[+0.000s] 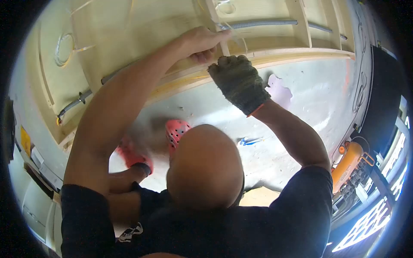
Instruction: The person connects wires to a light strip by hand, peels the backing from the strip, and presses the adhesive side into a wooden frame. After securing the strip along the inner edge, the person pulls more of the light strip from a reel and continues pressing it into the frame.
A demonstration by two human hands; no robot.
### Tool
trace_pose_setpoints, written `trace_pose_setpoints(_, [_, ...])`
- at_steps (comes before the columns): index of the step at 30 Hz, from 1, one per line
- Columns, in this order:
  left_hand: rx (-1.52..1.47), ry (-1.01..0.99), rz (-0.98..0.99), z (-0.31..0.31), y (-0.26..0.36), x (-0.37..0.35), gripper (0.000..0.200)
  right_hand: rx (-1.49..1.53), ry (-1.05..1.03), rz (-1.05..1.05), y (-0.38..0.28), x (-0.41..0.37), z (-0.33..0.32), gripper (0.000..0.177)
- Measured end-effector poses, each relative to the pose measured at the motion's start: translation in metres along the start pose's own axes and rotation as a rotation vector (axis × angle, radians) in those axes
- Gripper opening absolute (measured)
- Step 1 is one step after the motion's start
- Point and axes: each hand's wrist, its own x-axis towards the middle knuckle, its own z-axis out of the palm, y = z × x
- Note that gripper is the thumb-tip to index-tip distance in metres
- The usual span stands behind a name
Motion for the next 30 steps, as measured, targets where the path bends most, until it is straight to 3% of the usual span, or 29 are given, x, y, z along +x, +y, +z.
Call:
trace_pose_setpoints(1, [0.012,0.002,0.006,-0.001,0.010,0.001,0.058,-0.004,0.009,0.009,0.001,0.005,-0.004,0.020])
trace_pose_setpoints(3, [0.056,-0.232,-0.068,0.001,0.023,0.004,0.062,-0.102,0.172,-0.001,0.000,0.012,-0.011,0.017])
trace_pose_setpoints(4, [0.076,-0.244,-0.060,0.001,0.028,0.008,0.062,-0.081,0.342,-0.053,0.005,0.014,-0.006,0.017])
trace_pose_setpoints(5, [0.193,-0.258,-0.028,0.000,0.032,0.009,0.061,-0.089,0.339,-0.030,0.007,0.013,-0.015,0.017])
trace_pose_setpoints(7, [0.323,-0.280,0.029,-0.009,0.040,0.020,0.060,0.029,0.185,-0.030,0.021,0.009,-0.042,0.023])
trace_pose_setpoints(8, [0.387,-0.259,0.083,-0.018,0.039,0.029,0.054,0.015,0.186,0.065,0.031,0.002,-0.040,0.028])
trace_pose_setpoints(9, [0.449,-0.240,0.136,-0.028,0.036,0.038,0.047,0.048,-0.007,0.259,0.041,0.000,-0.049,0.031])
trace_pose_setpoints(11, [0.669,-0.123,0.269,-0.051,0.030,0.048,0.046,0.162,-0.086,0.504,0.062,-0.014,-0.044,0.037])
trace_pose_setpoints(13, [0.936,-0.051,0.468,-0.070,0.024,0.045,0.036,0.177,-0.147,0.466,0.092,-0.041,0.014,0.053])
trace_pose_setpoints(15, [0.782,-0.041,0.509,-0.082,0.003,0.032,0.035,0.347,-0.227,0.450,0.086,-0.036,0.025,0.079])
trace_pose_setpoints(17, [0.625,-0.021,0.537,-0.093,-0.020,0.016,0.034,0.344,-0.344,0.510,0.075,-0.021,0.014,0.083])
trace_pose_setpoints(19, [0.465,0.002,0.518,-0.096,-0.032,0.007,0.028,0.307,-0.211,0.488,0.069,-0.016,0.022,0.089])
trace_pose_setpoints(21, [0.366,0.057,0.602,-0.093,-0.040,-0.008,0.028,0.310,-0.142,0.509,0.063,-0.004,0.016,0.078])
trace_pose_setpoints(23, [0.269,0.112,0.649,-0.091,-0.047,-0.015,0.029,0.601,-0.244,0.650,0.063,0.010,0.006,0.064])
trace_pose_setpoints(27, [0.352,0.116,0.730,-0.076,-0.025,-0.016,0.039,0.831,-0.247,0.692,0.057,0.042,-0.028,0.054])
trace_pose_setpoints(29, [0.357,-0.110,0.412,-0.077,-0.004,-0.009,0.048,0.592,-0.214,0.470,0.059,0.054,-0.036,0.047])
trace_pose_setpoints(30, [0.354,-0.104,0.401,-0.077,-0.001,-0.002,0.048,0.599,-0.215,0.459,0.060,0.058,-0.036,0.047])
